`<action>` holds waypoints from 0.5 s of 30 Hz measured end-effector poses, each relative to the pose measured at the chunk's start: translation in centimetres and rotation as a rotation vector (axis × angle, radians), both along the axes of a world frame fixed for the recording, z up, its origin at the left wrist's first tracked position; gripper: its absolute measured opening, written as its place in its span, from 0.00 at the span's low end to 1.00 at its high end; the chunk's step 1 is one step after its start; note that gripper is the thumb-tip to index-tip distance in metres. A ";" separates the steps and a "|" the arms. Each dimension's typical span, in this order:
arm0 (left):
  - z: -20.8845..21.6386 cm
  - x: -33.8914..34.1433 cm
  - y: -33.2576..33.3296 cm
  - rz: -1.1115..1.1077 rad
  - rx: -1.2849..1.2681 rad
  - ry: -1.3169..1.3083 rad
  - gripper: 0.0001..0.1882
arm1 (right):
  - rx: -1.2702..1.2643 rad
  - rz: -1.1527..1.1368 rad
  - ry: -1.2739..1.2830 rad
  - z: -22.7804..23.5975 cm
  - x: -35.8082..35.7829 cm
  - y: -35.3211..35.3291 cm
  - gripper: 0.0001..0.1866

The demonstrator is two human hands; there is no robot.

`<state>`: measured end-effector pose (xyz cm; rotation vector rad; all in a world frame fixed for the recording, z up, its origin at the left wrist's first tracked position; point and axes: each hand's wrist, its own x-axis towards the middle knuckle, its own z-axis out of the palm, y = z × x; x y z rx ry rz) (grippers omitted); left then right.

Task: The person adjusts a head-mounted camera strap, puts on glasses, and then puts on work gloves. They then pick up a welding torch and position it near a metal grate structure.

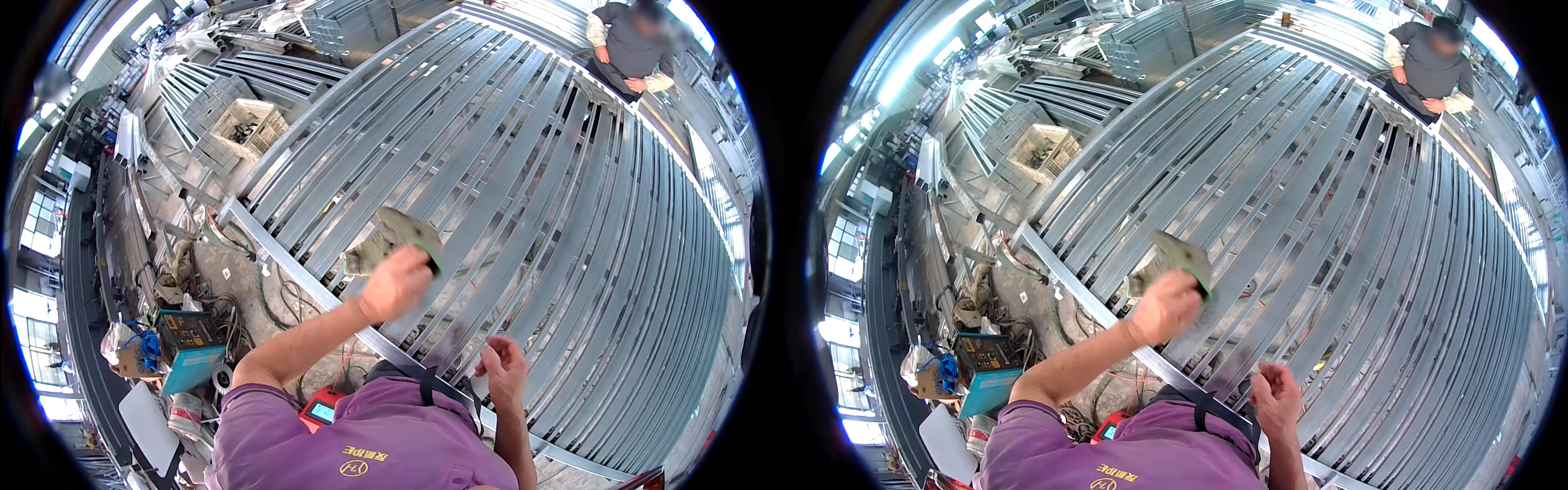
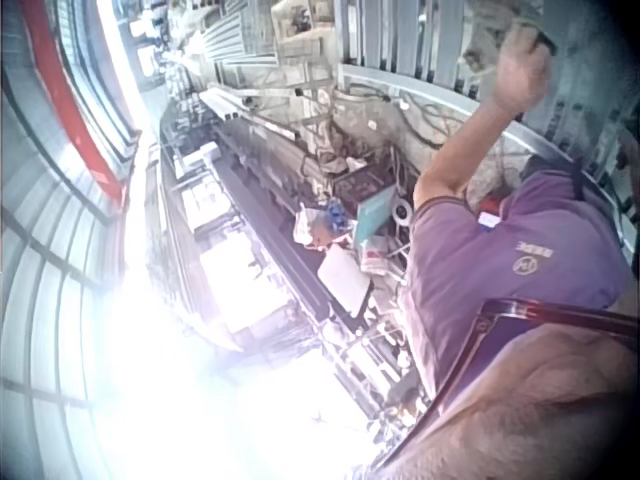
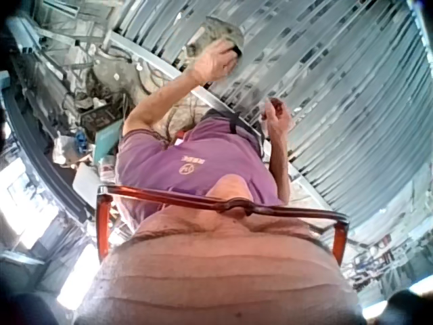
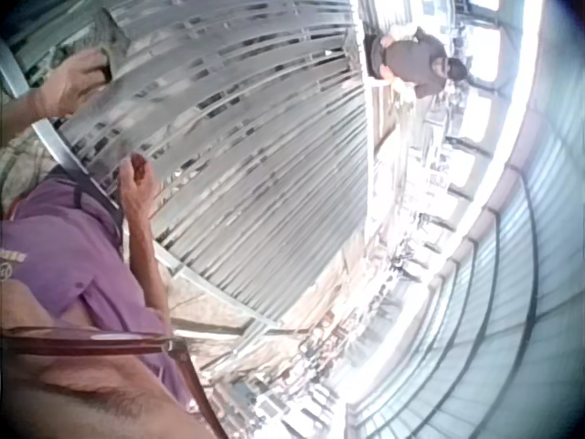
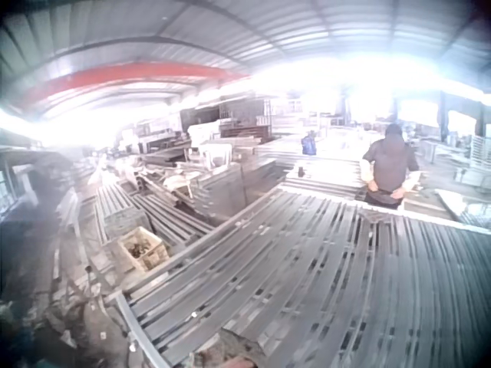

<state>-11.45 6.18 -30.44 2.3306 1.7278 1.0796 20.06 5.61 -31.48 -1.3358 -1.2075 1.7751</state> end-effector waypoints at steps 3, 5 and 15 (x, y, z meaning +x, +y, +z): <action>-1.5 4.3 -2.9 -0.289 -0.112 -0.054 0.09 | 0.167 0.073 -0.034 0.4 -2.5 1.0 0.16; -2.4 6.9 -4.5 -0.405 -0.147 -0.140 0.08 | 0.221 0.181 -0.212 1.4 -3.5 1.3 0.19; -6.6 11.1 -8.6 -0.482 -0.283 -0.215 0.07 | 0.016 0.511 -0.390 -2.6 0.1 0.3 0.13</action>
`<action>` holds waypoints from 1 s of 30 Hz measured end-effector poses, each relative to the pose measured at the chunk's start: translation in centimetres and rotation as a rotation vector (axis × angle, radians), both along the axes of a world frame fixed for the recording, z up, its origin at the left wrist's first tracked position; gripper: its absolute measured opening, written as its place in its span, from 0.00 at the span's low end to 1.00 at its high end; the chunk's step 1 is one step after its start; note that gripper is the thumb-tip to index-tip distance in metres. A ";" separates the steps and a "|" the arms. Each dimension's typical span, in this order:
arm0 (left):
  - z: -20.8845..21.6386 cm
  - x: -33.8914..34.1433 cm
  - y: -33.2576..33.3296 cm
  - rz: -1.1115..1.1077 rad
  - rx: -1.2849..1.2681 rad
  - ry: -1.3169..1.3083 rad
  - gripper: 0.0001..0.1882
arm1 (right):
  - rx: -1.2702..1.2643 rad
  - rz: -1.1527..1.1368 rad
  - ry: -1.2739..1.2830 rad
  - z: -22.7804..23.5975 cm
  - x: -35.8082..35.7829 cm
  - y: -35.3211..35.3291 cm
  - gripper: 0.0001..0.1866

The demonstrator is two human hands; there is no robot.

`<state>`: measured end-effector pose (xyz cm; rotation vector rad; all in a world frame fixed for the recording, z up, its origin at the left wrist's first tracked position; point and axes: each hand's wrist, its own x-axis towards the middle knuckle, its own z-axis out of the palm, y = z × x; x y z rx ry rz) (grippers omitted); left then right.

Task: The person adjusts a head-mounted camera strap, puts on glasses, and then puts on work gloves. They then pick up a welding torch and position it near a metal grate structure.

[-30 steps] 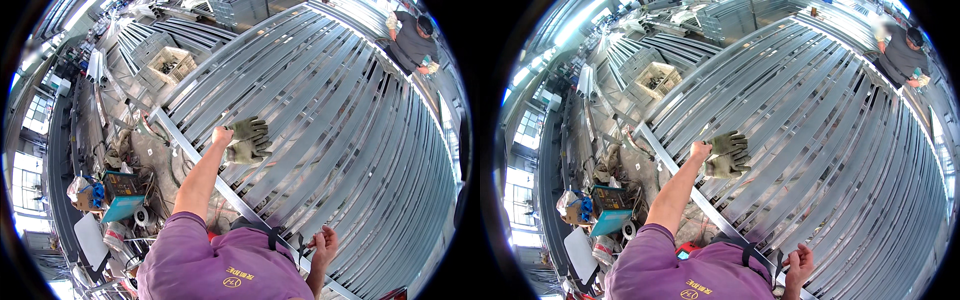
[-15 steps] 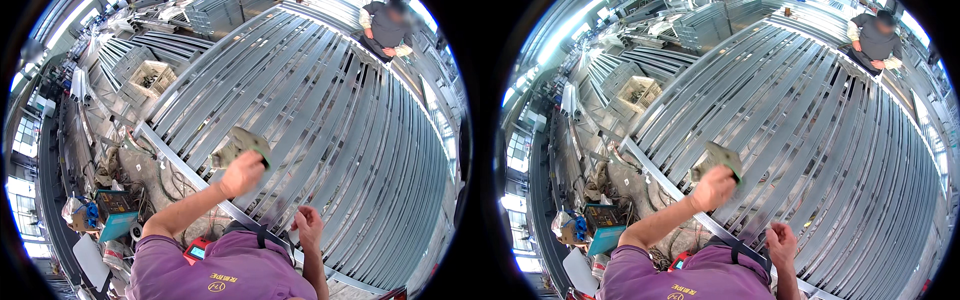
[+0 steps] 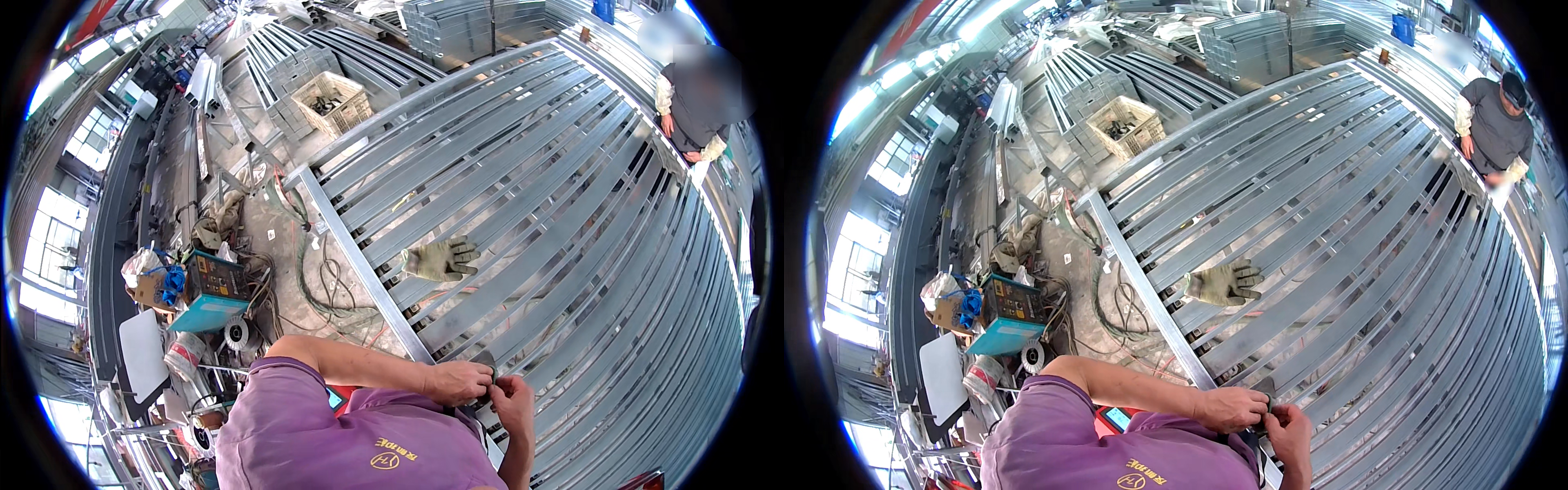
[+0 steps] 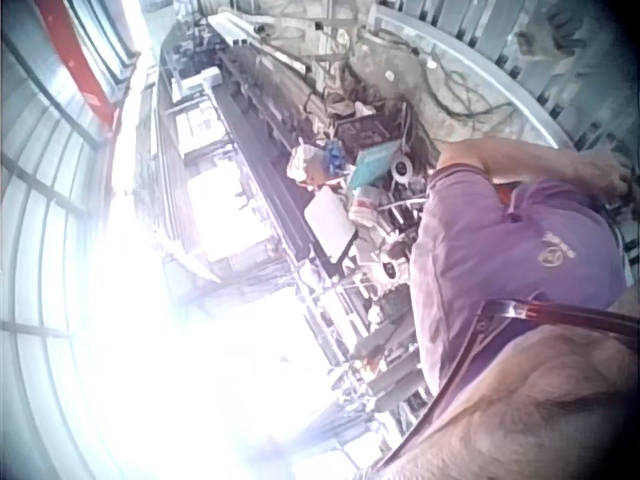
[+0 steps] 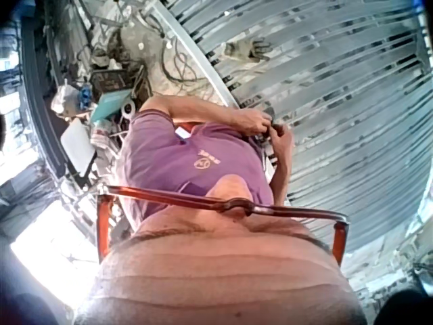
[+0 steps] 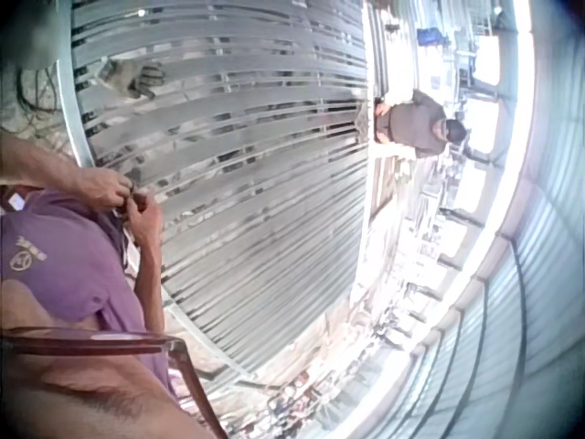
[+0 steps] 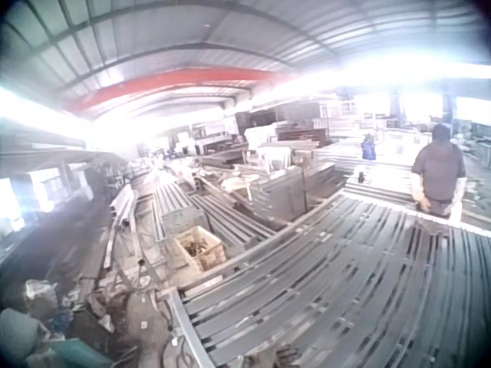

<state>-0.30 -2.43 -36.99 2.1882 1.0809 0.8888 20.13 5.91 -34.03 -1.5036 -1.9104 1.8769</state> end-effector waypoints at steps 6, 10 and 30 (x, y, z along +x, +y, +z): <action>0.0 0.4 0.4 0.081 -0.016 0.021 0.08 | 0.261 0.059 -0.120 0.7 -1.5 0.2 0.10; 1.4 0.7 0.6 0.165 -0.233 0.134 0.14 | 0.349 -0.067 -0.136 0.8 -1.8 0.3 0.08; 1.0 1.7 3.1 0.306 -1.055 -0.370 0.39 | 0.259 -0.344 0.315 -2.6 -2.4 -0.7 0.09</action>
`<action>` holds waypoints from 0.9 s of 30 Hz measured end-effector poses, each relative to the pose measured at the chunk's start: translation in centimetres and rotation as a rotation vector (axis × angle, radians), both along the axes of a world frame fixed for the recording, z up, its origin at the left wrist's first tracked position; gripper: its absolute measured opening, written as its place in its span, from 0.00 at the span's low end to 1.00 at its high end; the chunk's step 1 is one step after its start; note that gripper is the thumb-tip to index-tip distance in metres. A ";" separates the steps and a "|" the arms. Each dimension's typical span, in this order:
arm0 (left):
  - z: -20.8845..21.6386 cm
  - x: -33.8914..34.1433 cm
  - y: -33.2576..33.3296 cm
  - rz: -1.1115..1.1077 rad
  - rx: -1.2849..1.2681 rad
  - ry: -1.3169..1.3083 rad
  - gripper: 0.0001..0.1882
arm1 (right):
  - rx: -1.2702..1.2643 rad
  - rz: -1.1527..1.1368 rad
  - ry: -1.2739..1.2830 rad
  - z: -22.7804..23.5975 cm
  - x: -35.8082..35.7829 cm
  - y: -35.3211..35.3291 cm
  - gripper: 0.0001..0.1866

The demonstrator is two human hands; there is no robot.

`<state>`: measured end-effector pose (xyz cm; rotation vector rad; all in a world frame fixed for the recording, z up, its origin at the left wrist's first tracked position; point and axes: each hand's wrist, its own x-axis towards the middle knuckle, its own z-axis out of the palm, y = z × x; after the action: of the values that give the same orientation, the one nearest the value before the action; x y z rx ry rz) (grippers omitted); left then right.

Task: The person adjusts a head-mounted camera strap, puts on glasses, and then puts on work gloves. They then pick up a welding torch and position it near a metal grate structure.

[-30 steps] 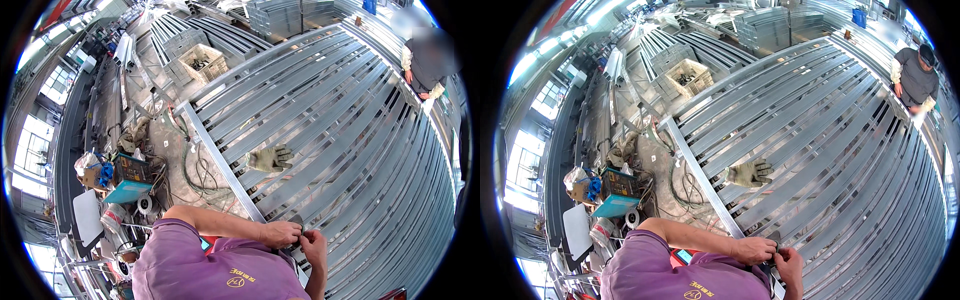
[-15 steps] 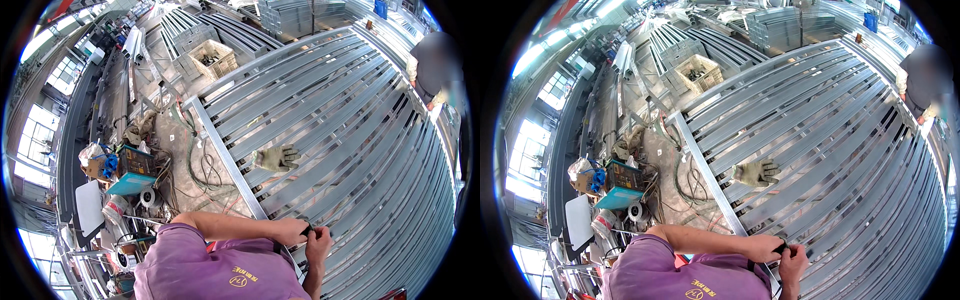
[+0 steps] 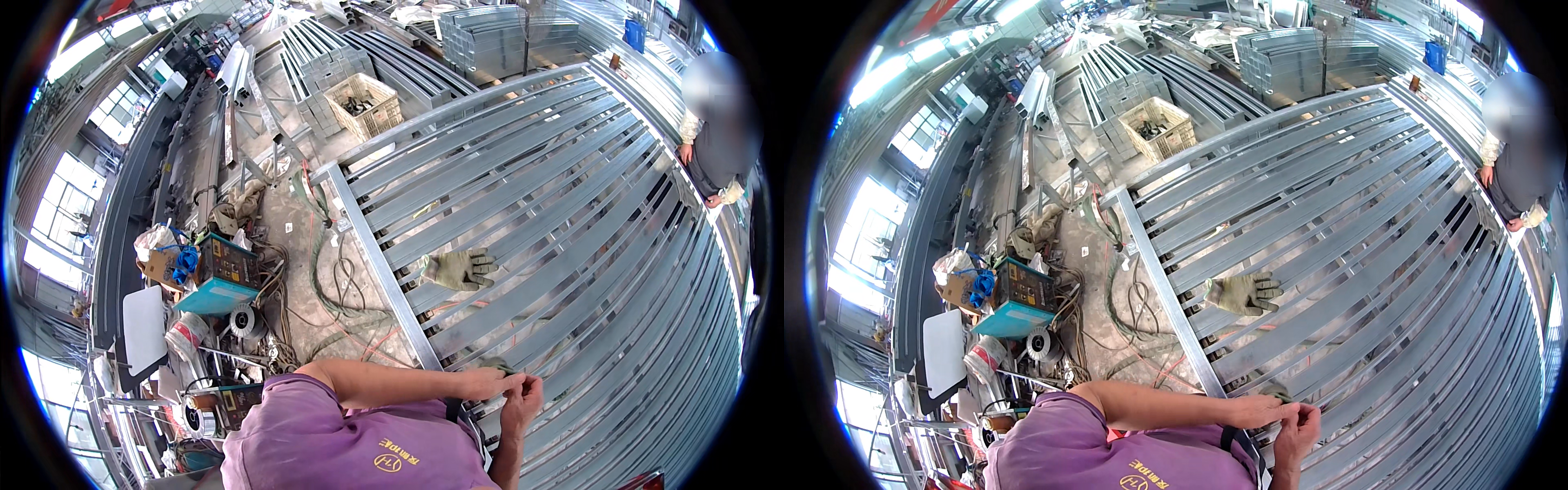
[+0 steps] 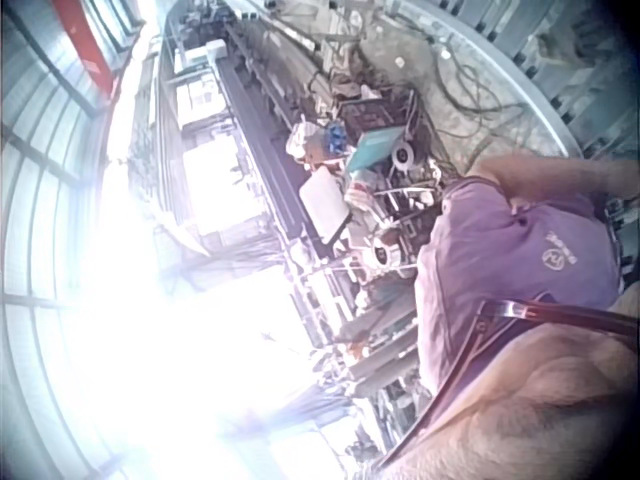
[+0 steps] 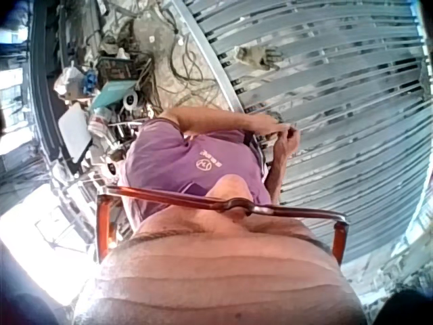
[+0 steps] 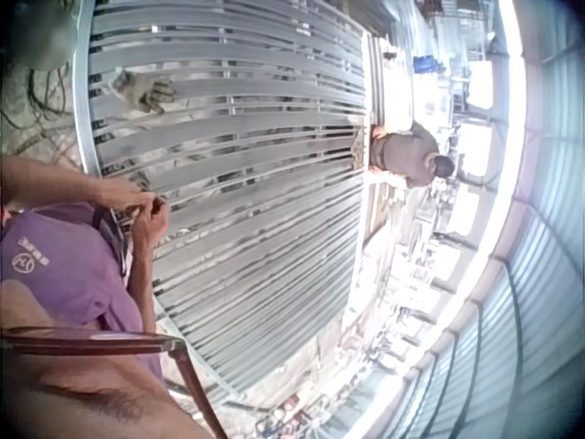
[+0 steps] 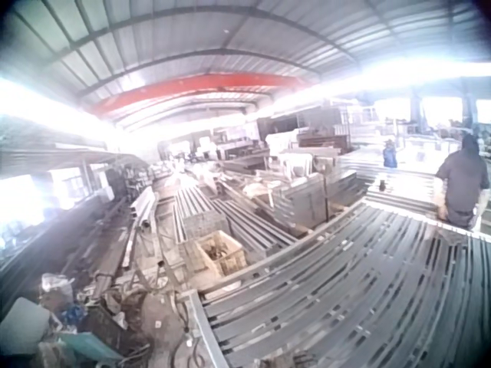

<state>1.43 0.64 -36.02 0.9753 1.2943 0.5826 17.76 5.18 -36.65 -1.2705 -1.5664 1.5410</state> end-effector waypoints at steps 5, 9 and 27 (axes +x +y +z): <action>0.3 0.3 1.8 0.514 -0.227 -0.258 0.44 | -0.033 0.166 -0.143 -0.5 -0.6 -1.7 0.06; 1.2 0.0 3.2 0.792 0.031 -0.435 0.47 | -0.135 0.093 -0.088 0.0 -0.6 -0.6 0.06; -2.3 -0.6 8.0 0.088 -0.129 0.164 0.53 | -0.055 -0.060 -0.022 3.2 -0.9 3.5 0.05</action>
<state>0.78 8.60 -38.35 0.8771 1.5081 0.4870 16.84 8.72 -33.45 -1.3571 -1.4955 1.5469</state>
